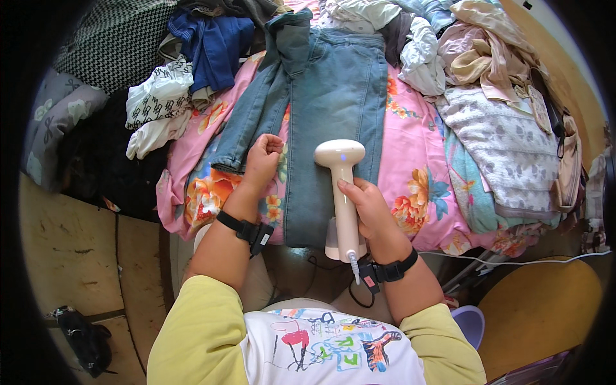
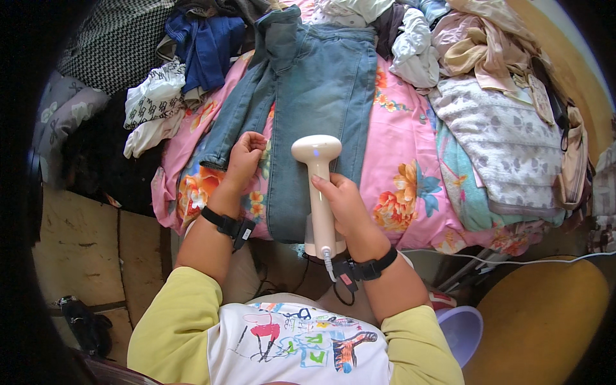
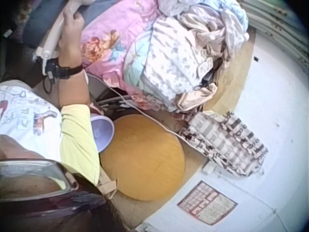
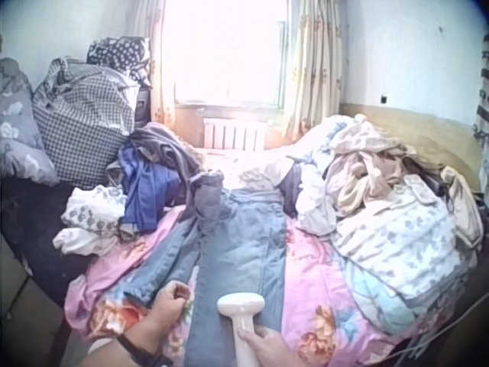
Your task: The person uses a handheld garment steamer to remove wrinkles from a pair of jeans laid out on a bed. They move the steamer along the legs of the jeans and smooth the fabric with their hands.
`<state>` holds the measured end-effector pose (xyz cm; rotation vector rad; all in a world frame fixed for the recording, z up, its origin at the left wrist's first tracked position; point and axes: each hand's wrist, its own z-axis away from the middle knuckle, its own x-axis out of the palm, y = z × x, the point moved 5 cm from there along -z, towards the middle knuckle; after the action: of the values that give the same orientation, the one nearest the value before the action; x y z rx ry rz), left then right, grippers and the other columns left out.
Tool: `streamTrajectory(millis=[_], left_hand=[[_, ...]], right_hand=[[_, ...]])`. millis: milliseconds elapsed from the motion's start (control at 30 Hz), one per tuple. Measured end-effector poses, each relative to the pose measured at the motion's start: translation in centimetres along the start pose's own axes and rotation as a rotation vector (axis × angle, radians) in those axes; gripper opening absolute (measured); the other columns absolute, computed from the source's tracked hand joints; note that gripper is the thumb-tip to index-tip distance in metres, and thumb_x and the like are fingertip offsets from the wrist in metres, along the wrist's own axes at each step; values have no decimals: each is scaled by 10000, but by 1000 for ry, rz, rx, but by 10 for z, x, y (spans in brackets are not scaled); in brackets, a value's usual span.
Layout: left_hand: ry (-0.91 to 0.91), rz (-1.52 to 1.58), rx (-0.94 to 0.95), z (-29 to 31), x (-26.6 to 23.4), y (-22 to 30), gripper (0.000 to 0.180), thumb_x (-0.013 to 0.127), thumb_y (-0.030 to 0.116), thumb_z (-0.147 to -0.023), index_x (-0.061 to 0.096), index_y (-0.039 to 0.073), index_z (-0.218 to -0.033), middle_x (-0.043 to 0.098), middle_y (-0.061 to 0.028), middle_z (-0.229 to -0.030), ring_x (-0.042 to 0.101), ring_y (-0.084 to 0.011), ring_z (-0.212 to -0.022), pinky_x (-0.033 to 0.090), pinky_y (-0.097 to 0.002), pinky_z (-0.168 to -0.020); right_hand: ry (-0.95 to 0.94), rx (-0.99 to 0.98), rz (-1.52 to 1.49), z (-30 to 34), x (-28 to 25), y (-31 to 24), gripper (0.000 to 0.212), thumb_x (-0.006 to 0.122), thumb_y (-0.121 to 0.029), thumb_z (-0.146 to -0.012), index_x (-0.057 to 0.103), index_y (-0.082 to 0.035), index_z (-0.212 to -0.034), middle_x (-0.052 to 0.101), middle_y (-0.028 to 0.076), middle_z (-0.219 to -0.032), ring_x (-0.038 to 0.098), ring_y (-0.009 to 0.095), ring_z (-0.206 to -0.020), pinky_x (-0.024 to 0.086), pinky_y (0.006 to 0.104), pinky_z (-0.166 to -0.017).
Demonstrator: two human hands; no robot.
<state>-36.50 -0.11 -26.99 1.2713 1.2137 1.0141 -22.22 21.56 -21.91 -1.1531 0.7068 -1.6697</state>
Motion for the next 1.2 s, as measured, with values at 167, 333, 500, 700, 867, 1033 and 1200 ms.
streamTrajectory(millis=[167,333,500,700,867,1033,1200], left_hand=[[23,65,0,3,-6,3,285,445,-95,-750,568,-13,-994,596,-48,-899,562,-125,-827,477,-236,-783],[-9,171,-14,2,-5,7,288,433,-97,-751,563,-13,-994,588,-52,-892,562,-133,-833,476,-243,-775],[-36,148,-43,1,-7,6,315,438,-122,-756,552,-9,-1027,580,-57,-958,558,-137,-881,457,-230,-831],[-9,136,-55,2,-5,9,321,440,-120,-757,552,-8,-1035,580,-57,-963,547,-125,-866,448,-229,-821],[45,98,-20,2,-9,5,286,454,-88,-770,578,1,-1011,616,-48,-927,570,-111,-799,474,-232,-734],[-5,117,-65,3,0,6,327,436,-107,-765,554,11,-1046,579,-46,-976,533,-116,-836,451,-226,-788],[5,66,-18,4,1,6,306,436,-96,-766,564,2,-1027,594,-47,-957,548,-114,-840,456,-227,-779]], right_hand=[[-7,20,-4,-15,26,0,354,656,-255,-889,568,45,-1054,577,49,-783,562,121,-617,475,279,-530],[-18,15,68,-18,36,14,365,667,-227,-884,572,43,-1111,607,56,-849,589,125,-689,494,280,-606],[-20,31,77,1,36,25,338,667,-223,-884,596,34,-1093,611,56,-835,585,132,-678,480,293,-578],[-10,84,66,31,24,26,333,649,-204,-883,587,34,-1109,604,55,-845,580,129,-700,477,287,-607],[-6,74,44,41,9,27,342,648,-205,-881,581,38,-1113,604,53,-836,581,130,-694,474,280,-597],[108,18,-29,39,-17,19,324,644,-219,-885,579,33,-1078,595,50,-795,574,128,-648,472,275,-561],[153,-68,-35,16,-26,0,333,636,-249,-893,577,39,-1051,588,53,-781,563,130,-620,471,273,-543]])
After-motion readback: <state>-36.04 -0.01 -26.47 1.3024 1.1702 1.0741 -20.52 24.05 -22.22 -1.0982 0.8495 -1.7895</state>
